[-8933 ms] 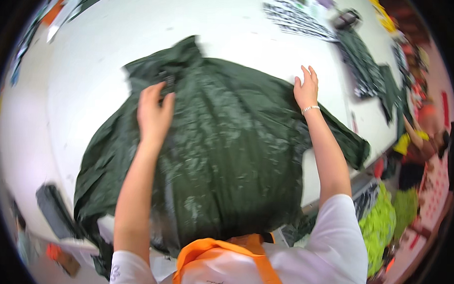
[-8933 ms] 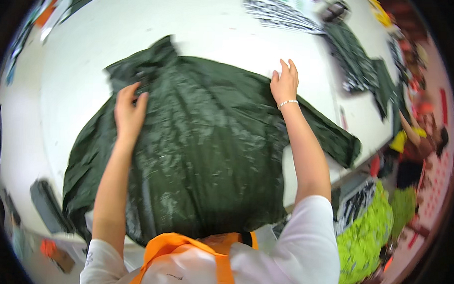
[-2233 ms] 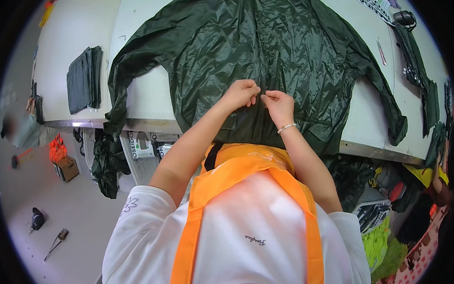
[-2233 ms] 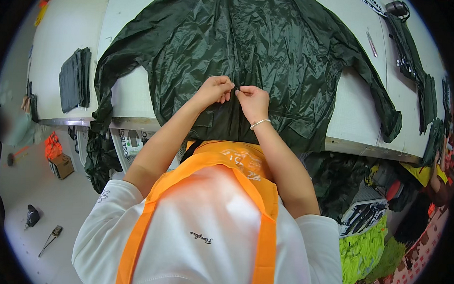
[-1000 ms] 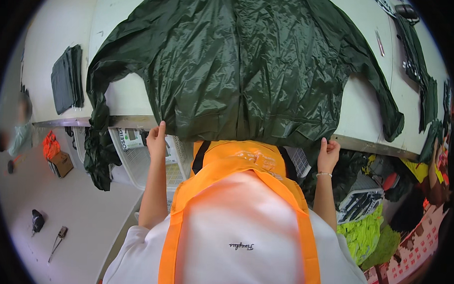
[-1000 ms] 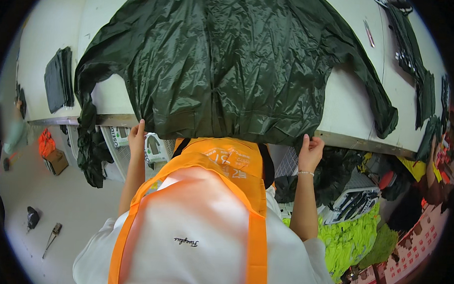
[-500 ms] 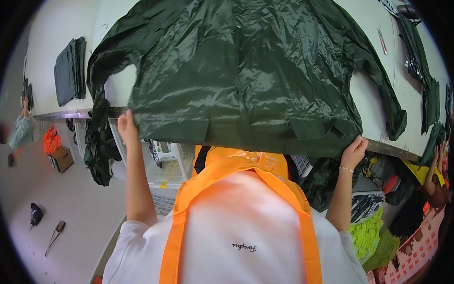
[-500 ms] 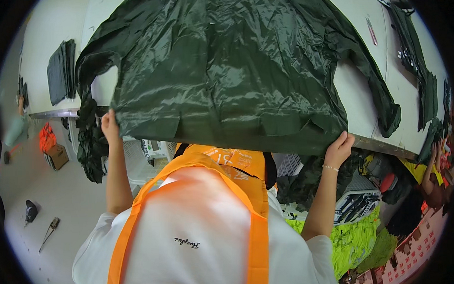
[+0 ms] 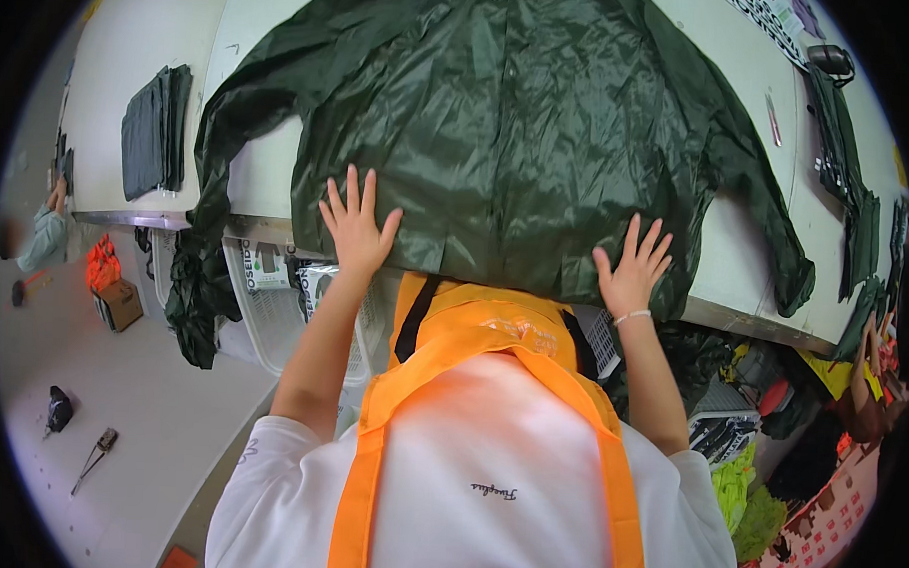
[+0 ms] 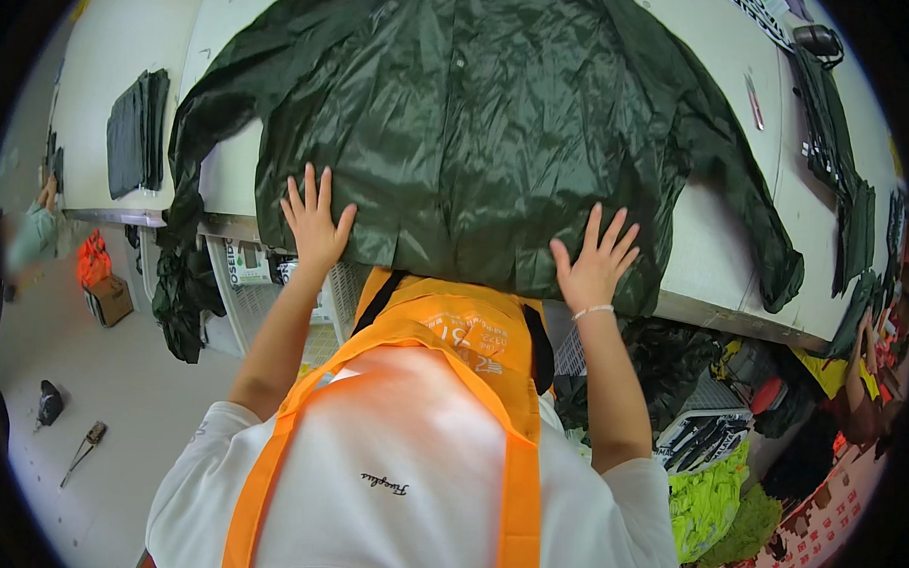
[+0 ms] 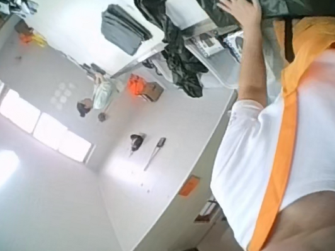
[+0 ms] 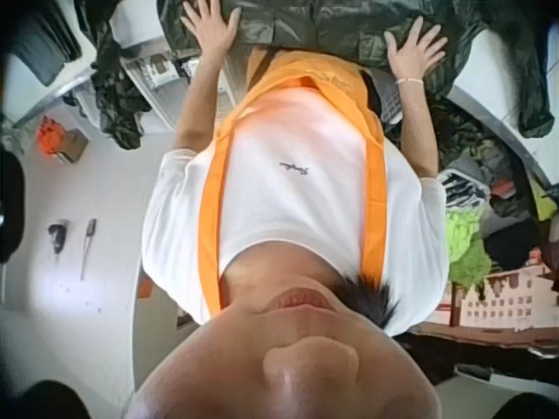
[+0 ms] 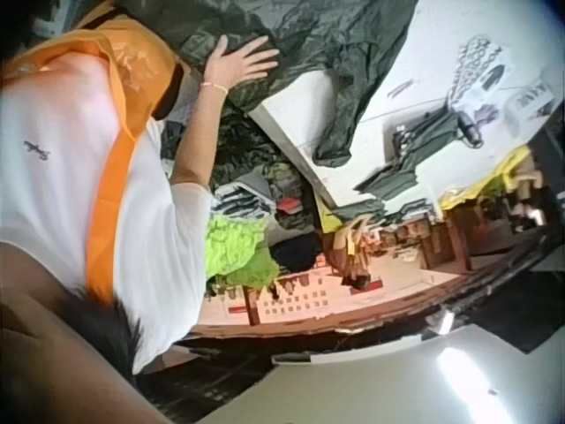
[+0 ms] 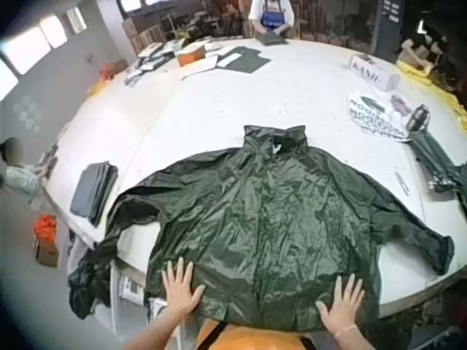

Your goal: The person folds a dark green jacket on a white table. They smooth the fabric, fold the sleeves inward, fold the sides toward the center, and then fold the jacket in half lengthwise before placing it on a stack of folded items.

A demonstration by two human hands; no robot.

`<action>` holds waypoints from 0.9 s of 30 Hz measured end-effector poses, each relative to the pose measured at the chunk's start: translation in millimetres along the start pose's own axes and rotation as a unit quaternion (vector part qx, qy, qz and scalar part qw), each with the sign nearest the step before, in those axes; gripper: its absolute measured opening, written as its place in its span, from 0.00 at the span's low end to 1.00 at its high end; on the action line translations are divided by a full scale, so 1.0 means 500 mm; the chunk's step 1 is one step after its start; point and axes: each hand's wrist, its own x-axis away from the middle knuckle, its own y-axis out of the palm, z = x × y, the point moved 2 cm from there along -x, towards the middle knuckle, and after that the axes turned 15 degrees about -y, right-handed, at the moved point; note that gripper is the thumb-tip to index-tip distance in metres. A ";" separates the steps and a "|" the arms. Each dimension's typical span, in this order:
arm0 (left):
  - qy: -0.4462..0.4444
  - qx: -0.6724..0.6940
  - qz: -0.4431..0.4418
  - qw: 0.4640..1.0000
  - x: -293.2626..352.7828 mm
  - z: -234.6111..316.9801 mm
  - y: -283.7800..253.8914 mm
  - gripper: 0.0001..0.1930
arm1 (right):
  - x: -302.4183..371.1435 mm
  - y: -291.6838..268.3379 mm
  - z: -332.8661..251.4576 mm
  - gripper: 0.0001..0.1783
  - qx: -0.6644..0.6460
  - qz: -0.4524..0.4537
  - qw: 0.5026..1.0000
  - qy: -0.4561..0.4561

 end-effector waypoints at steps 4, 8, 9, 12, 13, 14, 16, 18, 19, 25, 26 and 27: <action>0.016 -0.006 0.059 0.998 -0.148 0.034 0.027 0.35 | -0.155 0.006 0.047 0.46 0.006 0.061 0.998 -0.012; 0.027 0.004 0.123 0.992 -0.310 0.076 0.069 0.35 | -0.331 0.011 0.101 0.46 0.054 0.104 0.993 -0.015; 0.028 0.003 0.136 0.990 -0.353 0.089 0.079 0.36 | -0.374 0.013 0.118 0.46 0.066 0.128 0.989 -0.020; 0.035 -0.024 0.180 0.983 -0.453 0.111 0.103 0.35 | -0.489 0.007 0.148 0.46 0.108 0.127 0.986 -0.019; 0.041 -0.020 0.188 0.981 -0.472 0.124 0.107 0.34 | -0.515 0.009 0.147 0.43 0.150 0.152 0.977 -0.024; 0.047 -0.015 0.195 0.980 -0.482 0.135 0.106 0.33 | -0.529 0.005 0.138 0.40 0.192 0.176 0.965 -0.029; 0.094 0.034 0.248 0.964 -0.445 0.180 0.072 0.27 | -0.508 -0.063 0.033 0.28 0.174 0.227 0.950 -0.129; 0.065 0.131 0.090 0.985 -0.346 0.244 0.017 0.24 | -0.442 -0.073 -0.072 0.12 -0.077 0.246 0.944 -0.206; 0.016 0.106 -0.028 0.994 -0.298 0.270 0.005 0.25 | -0.391 -0.056 -0.129 0.11 -0.183 0.180 0.954 -0.154; 0.067 -0.031 -0.220 0.973 -0.240 0.353 0.007 0.26 | -0.329 0.044 -0.192 0.14 -0.478 0.100 0.869 0.077; 0.071 -0.026 -0.229 0.970 -0.243 0.350 0.005 0.25 | -0.328 0.040 -0.199 0.14 -0.477 0.099 0.870 0.080; 0.076 -0.022 -0.239 0.968 -0.246 0.345 0.009 0.25 | -0.326 0.035 -0.206 0.15 -0.476 0.097 0.870 0.083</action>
